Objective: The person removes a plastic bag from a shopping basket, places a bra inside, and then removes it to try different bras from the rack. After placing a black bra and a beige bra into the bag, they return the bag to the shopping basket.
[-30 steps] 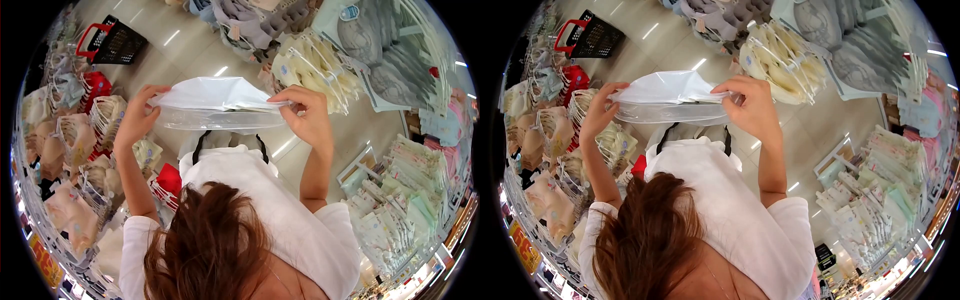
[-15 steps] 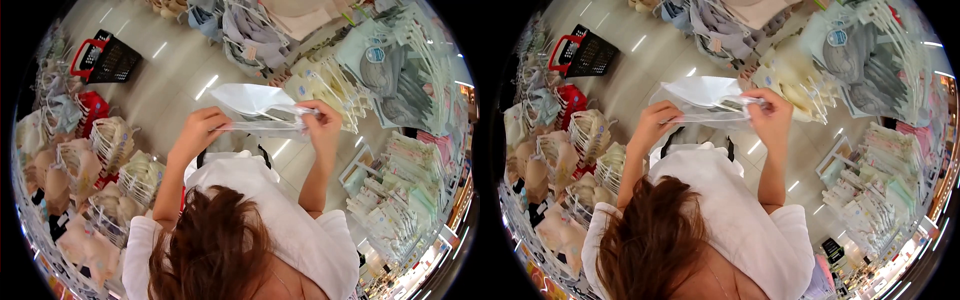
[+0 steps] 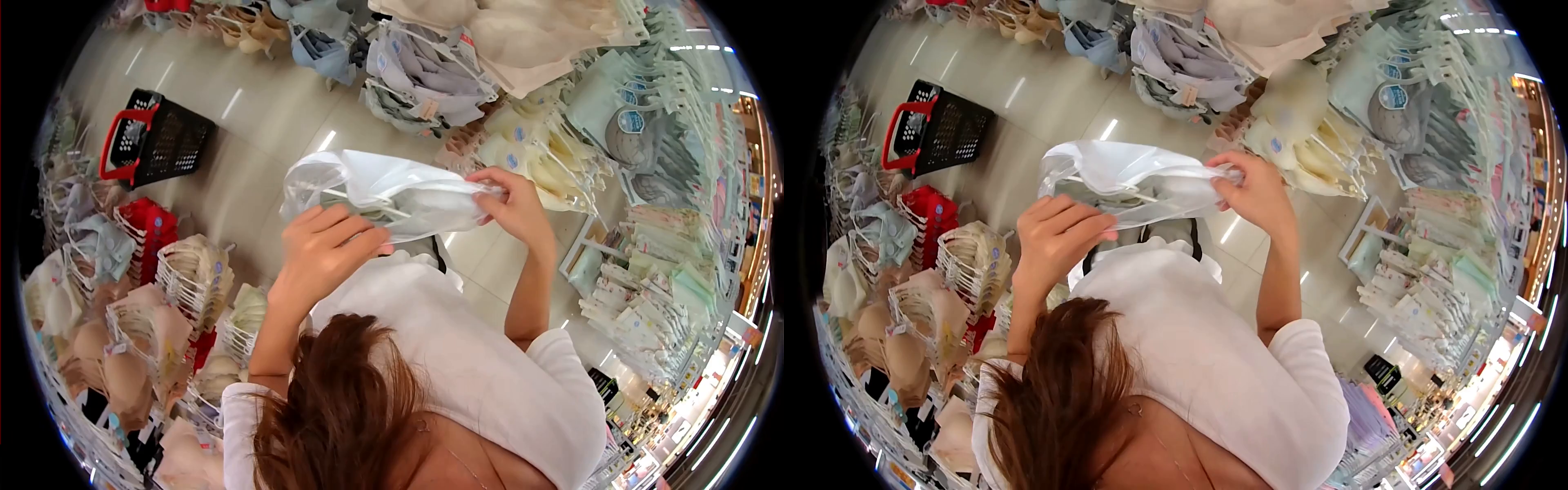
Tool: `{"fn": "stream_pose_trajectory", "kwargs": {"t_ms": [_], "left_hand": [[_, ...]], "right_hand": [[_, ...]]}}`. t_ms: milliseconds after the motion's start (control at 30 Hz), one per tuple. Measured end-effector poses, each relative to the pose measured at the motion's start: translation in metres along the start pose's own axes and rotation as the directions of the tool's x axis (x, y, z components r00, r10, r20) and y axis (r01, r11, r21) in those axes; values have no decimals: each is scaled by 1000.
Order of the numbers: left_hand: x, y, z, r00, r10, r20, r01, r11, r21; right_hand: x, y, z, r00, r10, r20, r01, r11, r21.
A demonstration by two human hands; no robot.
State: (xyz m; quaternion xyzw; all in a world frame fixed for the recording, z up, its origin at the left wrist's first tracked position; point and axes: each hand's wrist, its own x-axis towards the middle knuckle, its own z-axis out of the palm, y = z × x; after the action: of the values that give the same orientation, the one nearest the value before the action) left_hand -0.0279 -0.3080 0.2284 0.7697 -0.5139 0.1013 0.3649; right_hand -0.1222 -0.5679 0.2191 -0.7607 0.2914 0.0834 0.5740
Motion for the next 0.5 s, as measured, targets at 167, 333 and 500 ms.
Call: {"fn": "stream_pose_trajectory", "kwargs": {"t_ms": [167, 333, 500], "left_hand": [[5, -9, -26, 1000, 9, 23, -9, 1000, 26], [13, -14, -55, 990, 139, 1, -137, 973, 186], [33, -9, -81, 953, 302, -18, -278, 898, 342]], "right_hand": [[-1, -77, -40, 912, -305, 274, 378, 884, -276], [28, -155, -90, 415, -828, -377, 670, 559, -489], [96, -197, -123, 267, -929, -255, 521, 362, -773]]}}
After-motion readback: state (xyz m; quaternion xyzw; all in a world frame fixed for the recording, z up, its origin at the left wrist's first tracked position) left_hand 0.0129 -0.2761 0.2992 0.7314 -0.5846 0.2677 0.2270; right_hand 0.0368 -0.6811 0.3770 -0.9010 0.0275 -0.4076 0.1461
